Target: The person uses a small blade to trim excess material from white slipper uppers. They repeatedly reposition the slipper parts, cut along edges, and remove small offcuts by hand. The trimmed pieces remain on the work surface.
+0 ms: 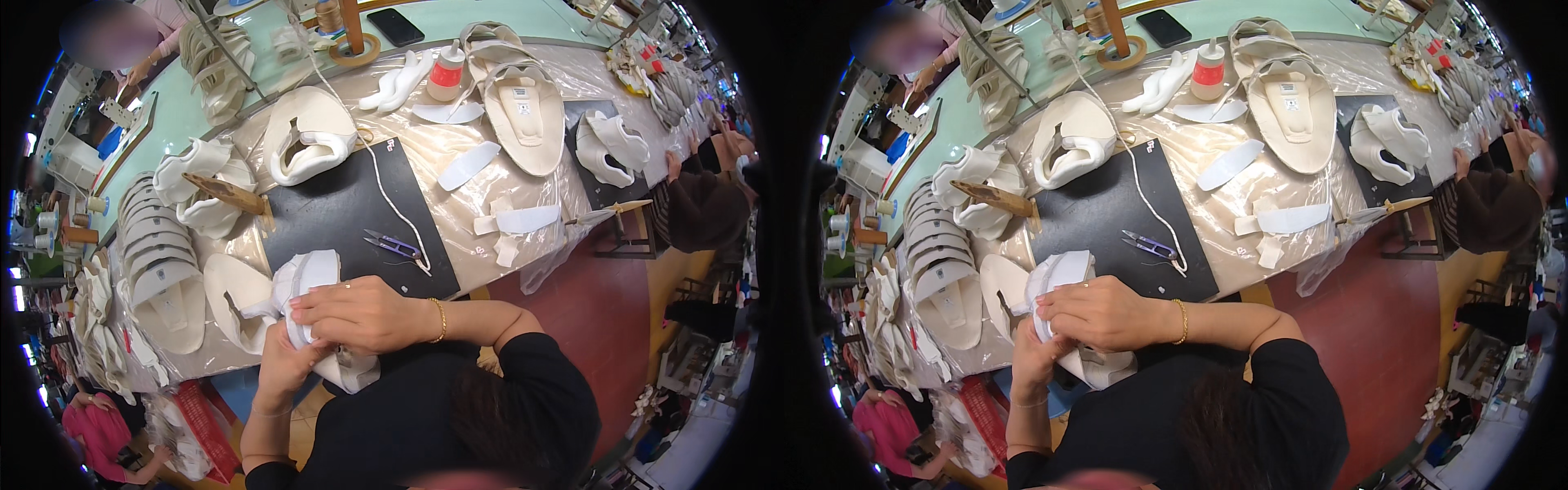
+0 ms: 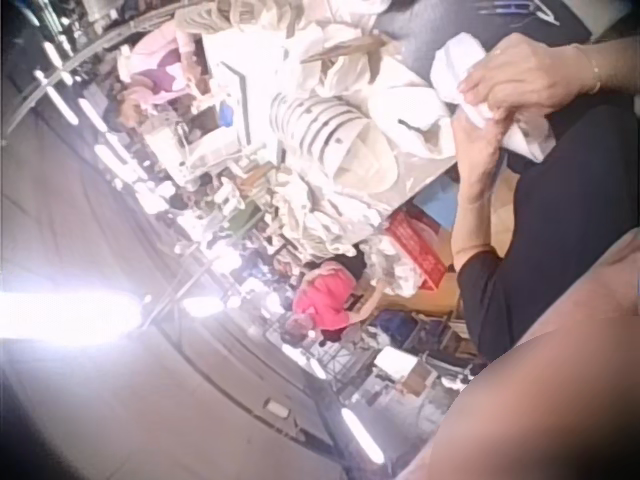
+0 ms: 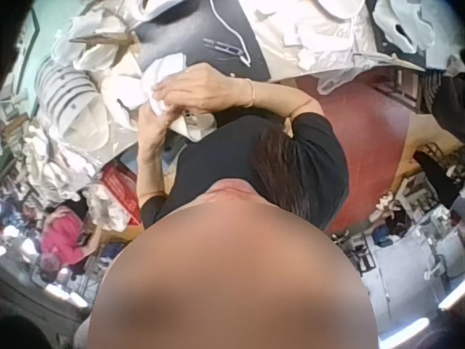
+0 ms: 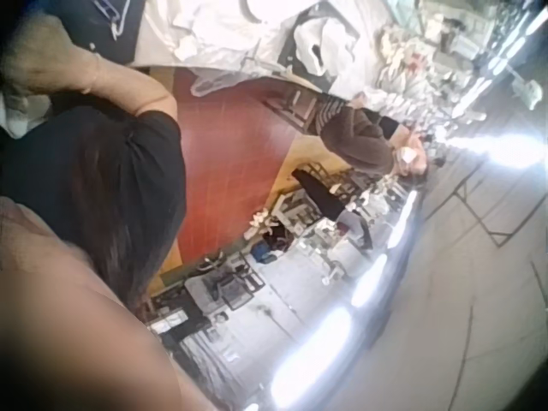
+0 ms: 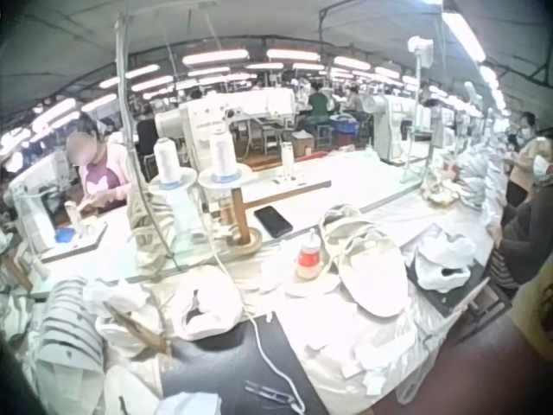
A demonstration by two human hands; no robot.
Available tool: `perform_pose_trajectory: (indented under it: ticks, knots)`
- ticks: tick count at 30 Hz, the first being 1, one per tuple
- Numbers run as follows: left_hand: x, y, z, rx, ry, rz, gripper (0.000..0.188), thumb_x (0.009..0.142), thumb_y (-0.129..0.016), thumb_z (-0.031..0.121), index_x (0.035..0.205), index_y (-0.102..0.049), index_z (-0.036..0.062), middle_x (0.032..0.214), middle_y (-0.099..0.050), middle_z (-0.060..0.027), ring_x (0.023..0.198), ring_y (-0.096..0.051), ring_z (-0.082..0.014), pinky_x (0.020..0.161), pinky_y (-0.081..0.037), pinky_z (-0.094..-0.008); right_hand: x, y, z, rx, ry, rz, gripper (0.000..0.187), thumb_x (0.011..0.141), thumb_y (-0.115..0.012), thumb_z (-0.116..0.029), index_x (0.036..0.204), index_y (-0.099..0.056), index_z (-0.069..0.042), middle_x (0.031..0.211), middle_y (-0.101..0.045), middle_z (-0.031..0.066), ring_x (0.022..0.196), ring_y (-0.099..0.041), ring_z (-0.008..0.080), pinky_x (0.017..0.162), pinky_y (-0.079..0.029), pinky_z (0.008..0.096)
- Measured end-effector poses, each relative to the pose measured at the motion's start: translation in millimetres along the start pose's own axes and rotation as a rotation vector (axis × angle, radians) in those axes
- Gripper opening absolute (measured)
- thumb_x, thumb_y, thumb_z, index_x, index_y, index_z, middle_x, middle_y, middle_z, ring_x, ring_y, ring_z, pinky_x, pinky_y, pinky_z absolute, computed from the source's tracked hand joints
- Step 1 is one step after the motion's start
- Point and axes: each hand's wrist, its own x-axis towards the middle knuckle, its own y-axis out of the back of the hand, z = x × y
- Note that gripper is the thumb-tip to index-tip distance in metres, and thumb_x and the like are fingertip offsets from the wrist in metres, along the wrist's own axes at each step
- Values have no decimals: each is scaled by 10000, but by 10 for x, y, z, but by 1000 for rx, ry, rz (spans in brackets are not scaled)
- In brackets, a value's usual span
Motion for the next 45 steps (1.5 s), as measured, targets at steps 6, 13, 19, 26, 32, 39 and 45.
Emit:
perform_pose_trajectory:
  ticks: [6,13,19,26,32,39,45]
  knots:
    - [31,-169,12,42,-53,25,204,854,-725,87,1020,-659,-10,918,-665,-11,836,-590,-70,718,-479,-235,46,27,-131,223,-256,131,26,857,-640,-86,848,-622,-70,950,-705,50,1030,-686,230,947,-487,409]
    - [186,-264,158,110,-39,5,194,850,-730,112,997,-666,2,884,-653,4,806,-569,-63,682,-468,-234,160,106,-40,335,-384,169,96,933,-608,-114,867,-644,-55,878,-700,34,915,-685,178,966,-404,392]
    - [657,105,254,284,74,-202,364,792,-810,313,953,-692,8,806,-644,4,780,-559,-66,667,-460,-239,289,251,117,162,-466,160,73,886,-651,-55,863,-657,14,867,-695,117,775,-677,230,676,-534,309]
    - [464,118,687,714,-556,374,416,847,-760,274,1094,-633,-36,989,-672,-93,897,-635,-143,788,-488,-255,363,391,197,-251,-483,176,92,871,-699,-113,853,-672,-27,820,-687,97,666,-668,248,576,-516,321]
    - [243,-370,14,-121,7,-145,398,987,-576,134,1336,-497,-43,1205,-625,-118,1116,-604,-165,977,-465,-279,302,196,326,-275,-590,148,152,847,-727,-146,793,-658,-22,769,-672,91,649,-670,230,554,-509,313]
    - [591,-427,-602,-192,-285,177,497,999,-554,178,1400,-388,-66,1404,-474,-190,1313,-460,-236,1081,-376,-345,234,89,345,-280,-688,95,155,848,-714,-127,772,-646,-11,753,-661,96,647,-666,237,570,-515,320]
    - [600,-385,-627,-163,-274,313,423,1026,-506,319,1235,-538,-48,1108,-573,-97,1026,-516,-136,890,-411,-269,146,-45,258,-216,-657,150,108,839,-710,-74,805,-634,-5,788,-652,103,653,-650,247,578,-514,325]
